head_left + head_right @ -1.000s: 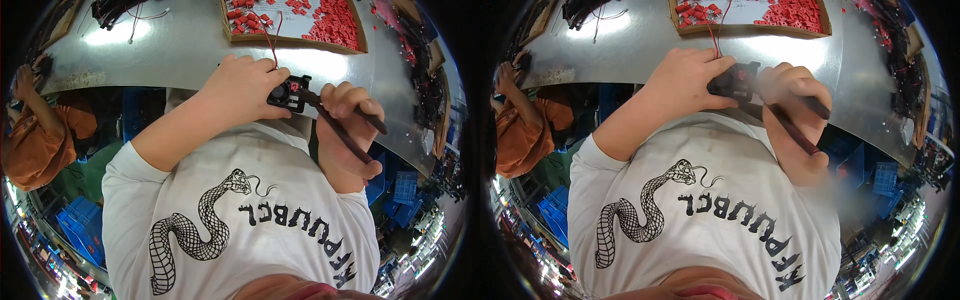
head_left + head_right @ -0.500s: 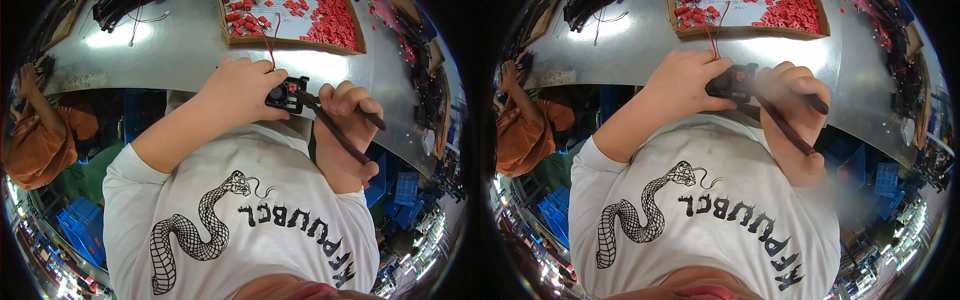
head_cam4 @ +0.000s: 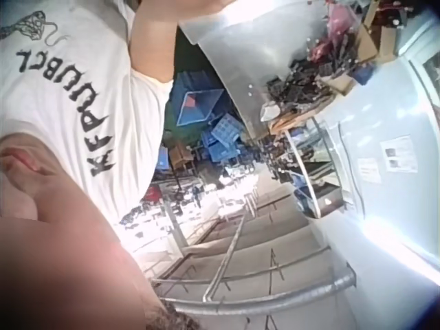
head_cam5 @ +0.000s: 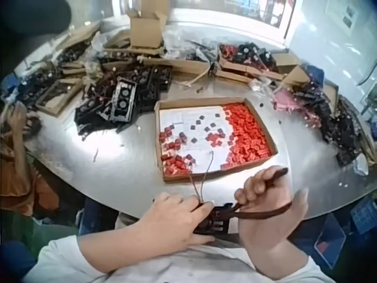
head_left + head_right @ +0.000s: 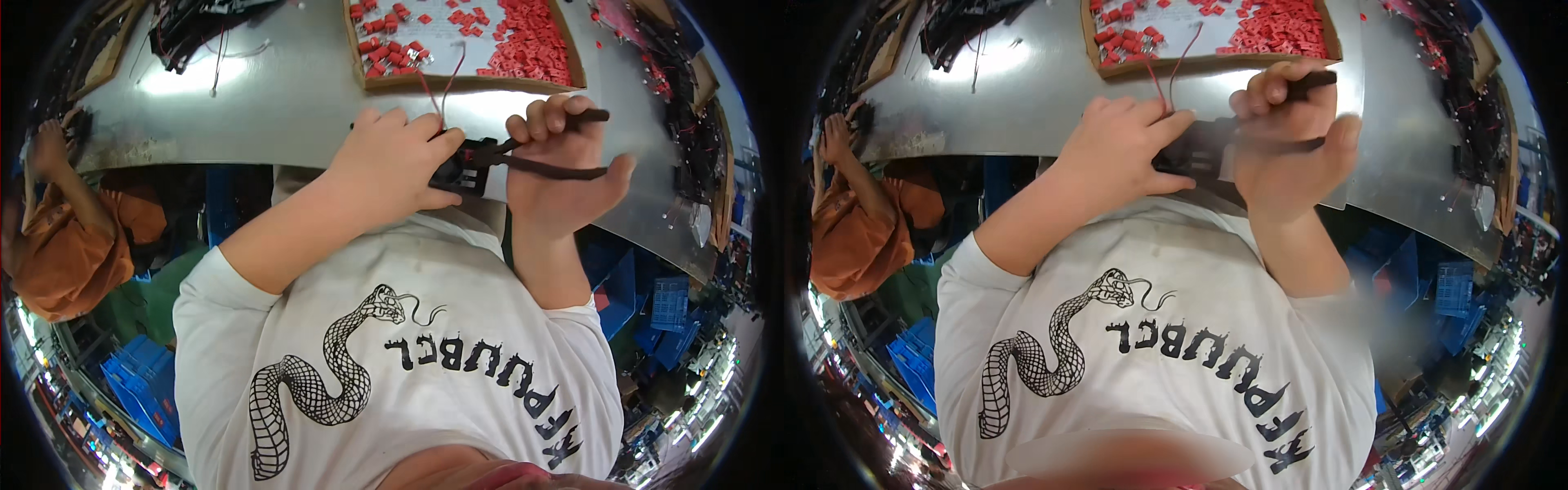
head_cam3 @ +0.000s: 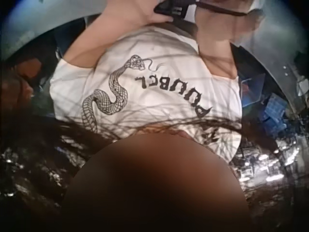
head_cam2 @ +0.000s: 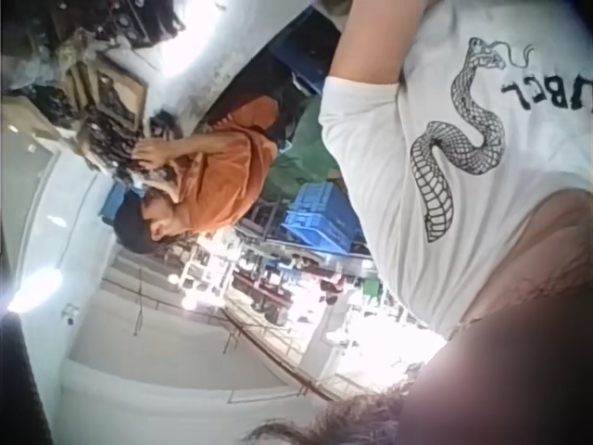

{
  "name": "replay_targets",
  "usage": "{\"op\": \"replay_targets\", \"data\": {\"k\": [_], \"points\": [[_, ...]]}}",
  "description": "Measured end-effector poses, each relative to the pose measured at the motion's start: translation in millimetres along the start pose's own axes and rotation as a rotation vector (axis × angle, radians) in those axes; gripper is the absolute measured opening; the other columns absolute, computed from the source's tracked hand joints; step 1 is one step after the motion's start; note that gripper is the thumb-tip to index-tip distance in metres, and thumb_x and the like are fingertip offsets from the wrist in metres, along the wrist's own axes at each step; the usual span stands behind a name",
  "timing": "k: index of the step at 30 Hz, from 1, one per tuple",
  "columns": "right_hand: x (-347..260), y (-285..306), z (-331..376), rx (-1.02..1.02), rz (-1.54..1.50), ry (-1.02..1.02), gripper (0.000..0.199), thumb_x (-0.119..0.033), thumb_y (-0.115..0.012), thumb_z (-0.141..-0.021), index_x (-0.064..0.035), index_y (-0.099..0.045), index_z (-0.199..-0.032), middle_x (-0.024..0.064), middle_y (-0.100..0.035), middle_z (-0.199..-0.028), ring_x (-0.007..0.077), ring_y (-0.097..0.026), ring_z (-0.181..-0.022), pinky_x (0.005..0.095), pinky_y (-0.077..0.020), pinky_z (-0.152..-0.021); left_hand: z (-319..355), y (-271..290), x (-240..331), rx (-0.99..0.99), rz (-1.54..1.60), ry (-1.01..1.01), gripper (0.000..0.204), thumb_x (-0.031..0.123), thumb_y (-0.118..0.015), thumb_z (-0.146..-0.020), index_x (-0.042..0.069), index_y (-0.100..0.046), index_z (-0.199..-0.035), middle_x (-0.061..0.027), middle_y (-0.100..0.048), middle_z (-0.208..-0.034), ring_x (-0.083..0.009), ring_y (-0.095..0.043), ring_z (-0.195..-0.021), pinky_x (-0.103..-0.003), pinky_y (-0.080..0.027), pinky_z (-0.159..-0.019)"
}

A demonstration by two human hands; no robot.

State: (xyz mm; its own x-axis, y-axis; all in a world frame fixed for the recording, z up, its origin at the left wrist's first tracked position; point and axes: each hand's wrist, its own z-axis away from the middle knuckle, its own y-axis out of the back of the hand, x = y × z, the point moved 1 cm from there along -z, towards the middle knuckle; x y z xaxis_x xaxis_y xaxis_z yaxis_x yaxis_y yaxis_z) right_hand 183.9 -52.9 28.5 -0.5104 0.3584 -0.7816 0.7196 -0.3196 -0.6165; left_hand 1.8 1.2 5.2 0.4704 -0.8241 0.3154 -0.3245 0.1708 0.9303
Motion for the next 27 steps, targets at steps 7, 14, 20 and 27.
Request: {"op": "replay_targets", "data": {"k": [7, 14, 20, 27], "points": [[-1.1, 72.0, -2.4, -0.778, 0.718, 0.685, 0.081, -0.062, -0.082, -0.071, -0.0011, -0.058, -0.119, 0.0114, -0.056, -0.102, 0.0284, -0.053, -0.082, 0.0439, -0.0427, -0.076, -14.6, 26.4, -27.6, 0.104, 0.063, -0.076, 0.072, 0.046, -0.088, -0.065, 0.011, -0.067, -0.124, -0.008, -0.068, -0.104, -0.0282, -0.066, -0.093, -0.043, -0.049, -0.079], [-43.2, 71.4, -26.9, -0.863, 1.536, 0.498, 0.08, -0.048, -0.084, -0.072, -0.0109, -0.057, -0.138, 0.0137, -0.057, -0.138, 0.0383, -0.049, -0.13, 0.0547, -0.0409, -0.105, -99.1, 173.3, -131.4, 0.462, -0.642, 0.07, 0.078, 0.041, -0.082, -0.077, 0.011, -0.056, -0.144, -0.0181, -0.064, -0.134, -0.0396, -0.063, -0.117, -0.047, -0.048, -0.099], [-114.1, 215.5, -182.8, 0.05, 1.874, 0.553, 0.055, -0.021, -0.082, -0.078, -0.0083, -0.063, -0.128, 0.0165, -0.06, -0.134, 0.0363, -0.056, -0.124, 0.0451, -0.0437, -0.108, -67.8, 144.8, -154.1, 0.355, -0.503, 0.226, 0.079, 0.034, -0.076, -0.086, 0.003, -0.045, -0.151, -0.0238, -0.058, -0.141, -0.0417, -0.056, -0.127, -0.048, -0.043, -0.107], [-223.9, 408.3, -279.2, 0.841, 1.985, 0.053, 0.113, -0.059, -0.084, -0.067, -0.0247, -0.03, -0.161, 0.0208, -0.023, -0.166, 0.049, -0.035, -0.145, 0.0528, -0.033, -0.119, 40.9, 8.8, -71.2, 0.13, -0.209, 0.096, 0.071, 0.036, -0.08, -0.074, 0.008, -0.06, -0.136, -0.0209, -0.048, -0.148, -0.0449, -0.043, -0.134, -0.057, -0.033, -0.109]]}}
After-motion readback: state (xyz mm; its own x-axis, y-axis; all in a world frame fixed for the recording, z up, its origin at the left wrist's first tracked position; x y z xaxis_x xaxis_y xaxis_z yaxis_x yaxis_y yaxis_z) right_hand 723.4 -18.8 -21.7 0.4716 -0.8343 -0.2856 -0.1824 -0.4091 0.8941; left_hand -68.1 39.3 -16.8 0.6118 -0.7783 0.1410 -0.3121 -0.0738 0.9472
